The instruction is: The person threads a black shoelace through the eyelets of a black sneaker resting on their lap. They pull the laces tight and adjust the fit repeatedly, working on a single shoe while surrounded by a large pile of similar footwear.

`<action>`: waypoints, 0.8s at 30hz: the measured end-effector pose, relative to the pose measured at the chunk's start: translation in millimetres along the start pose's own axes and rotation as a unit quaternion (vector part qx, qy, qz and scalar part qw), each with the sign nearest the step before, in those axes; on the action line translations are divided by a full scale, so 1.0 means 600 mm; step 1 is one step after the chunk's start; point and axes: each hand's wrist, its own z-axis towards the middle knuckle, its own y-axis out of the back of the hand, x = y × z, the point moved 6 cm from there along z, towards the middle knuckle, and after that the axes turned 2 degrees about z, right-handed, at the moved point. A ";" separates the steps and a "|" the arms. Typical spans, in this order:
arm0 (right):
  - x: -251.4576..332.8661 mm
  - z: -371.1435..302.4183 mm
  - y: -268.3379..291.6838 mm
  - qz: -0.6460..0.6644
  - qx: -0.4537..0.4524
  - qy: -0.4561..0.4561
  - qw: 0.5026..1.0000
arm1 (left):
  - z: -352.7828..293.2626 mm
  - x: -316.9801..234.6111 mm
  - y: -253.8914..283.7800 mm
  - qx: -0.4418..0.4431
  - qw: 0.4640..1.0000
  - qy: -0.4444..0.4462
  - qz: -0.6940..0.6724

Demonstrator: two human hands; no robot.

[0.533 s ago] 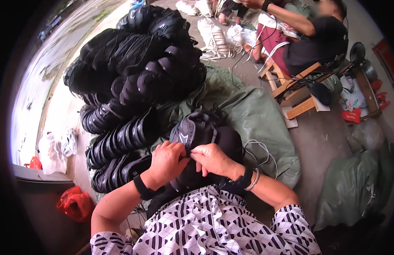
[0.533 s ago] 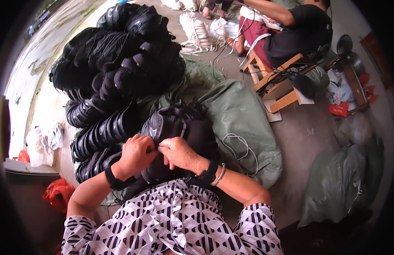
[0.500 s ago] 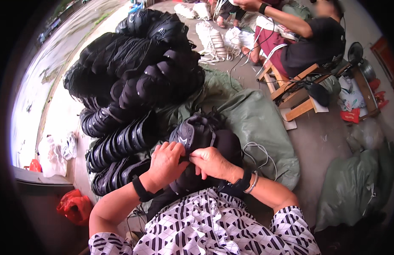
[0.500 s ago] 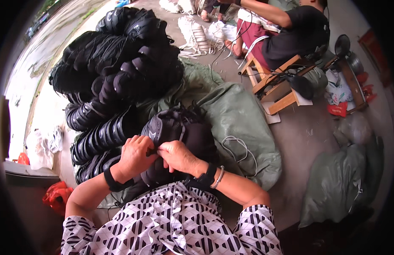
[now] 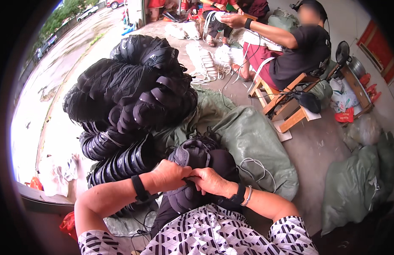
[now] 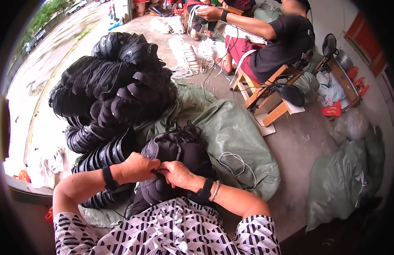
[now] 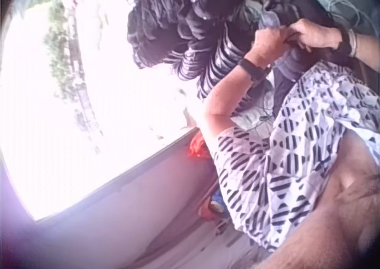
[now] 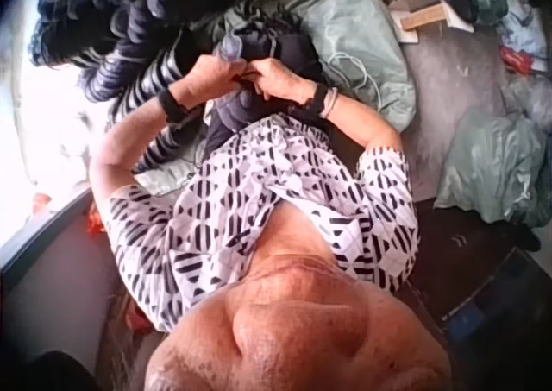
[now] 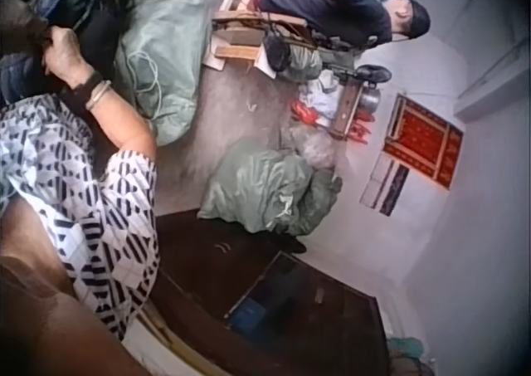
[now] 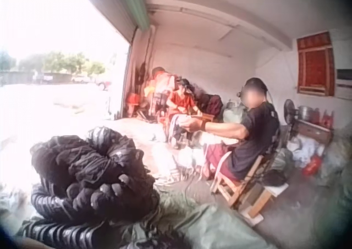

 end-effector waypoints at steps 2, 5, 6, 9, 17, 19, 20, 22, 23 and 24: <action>-0.001 0.005 -0.001 0.019 0.029 -0.020 0.999 | -0.010 0.000 -0.004 -0.064 0.997 -0.035 -0.024; 0.016 0.014 -0.003 -0.040 0.081 -0.019 0.996 | -0.023 -0.001 -0.010 -0.144 0.984 -0.084 -0.054; 0.028 0.017 -0.007 -0.083 0.112 -0.018 0.990 | -0.027 -0.002 -0.012 -0.165 0.979 -0.095 -0.066; 0.040 0.034 -0.002 -0.120 0.205 -0.032 0.971 | -0.031 0.001 -0.012 -0.197 0.970 -0.115 -0.090; 0.100 0.040 0.090 -0.469 -0.072 0.269 0.838 | -0.038 0.019 -0.018 -0.255 0.956 -0.083 -0.121; 0.120 0.038 0.167 -0.356 -0.163 0.245 0.887 | -0.037 0.013 -0.006 -0.235 0.959 -0.027 -0.158; 0.131 0.022 0.184 -0.319 -0.161 0.250 0.900 | -0.031 0.012 0.005 -0.228 0.947 0.028 -0.225; 0.147 0.005 0.165 -0.326 -0.150 0.277 0.891 | -0.021 -0.002 0.047 -0.364 0.898 0.033 -0.246; 0.154 -0.002 0.152 -0.335 -0.153 0.290 0.883 | -0.019 -0.003 0.064 -0.428 0.867 0.035 -0.253; 0.156 -0.001 0.146 -0.304 -0.150 0.269 0.901 | -0.009 -0.001 0.061 -0.393 0.864 0.037 -0.312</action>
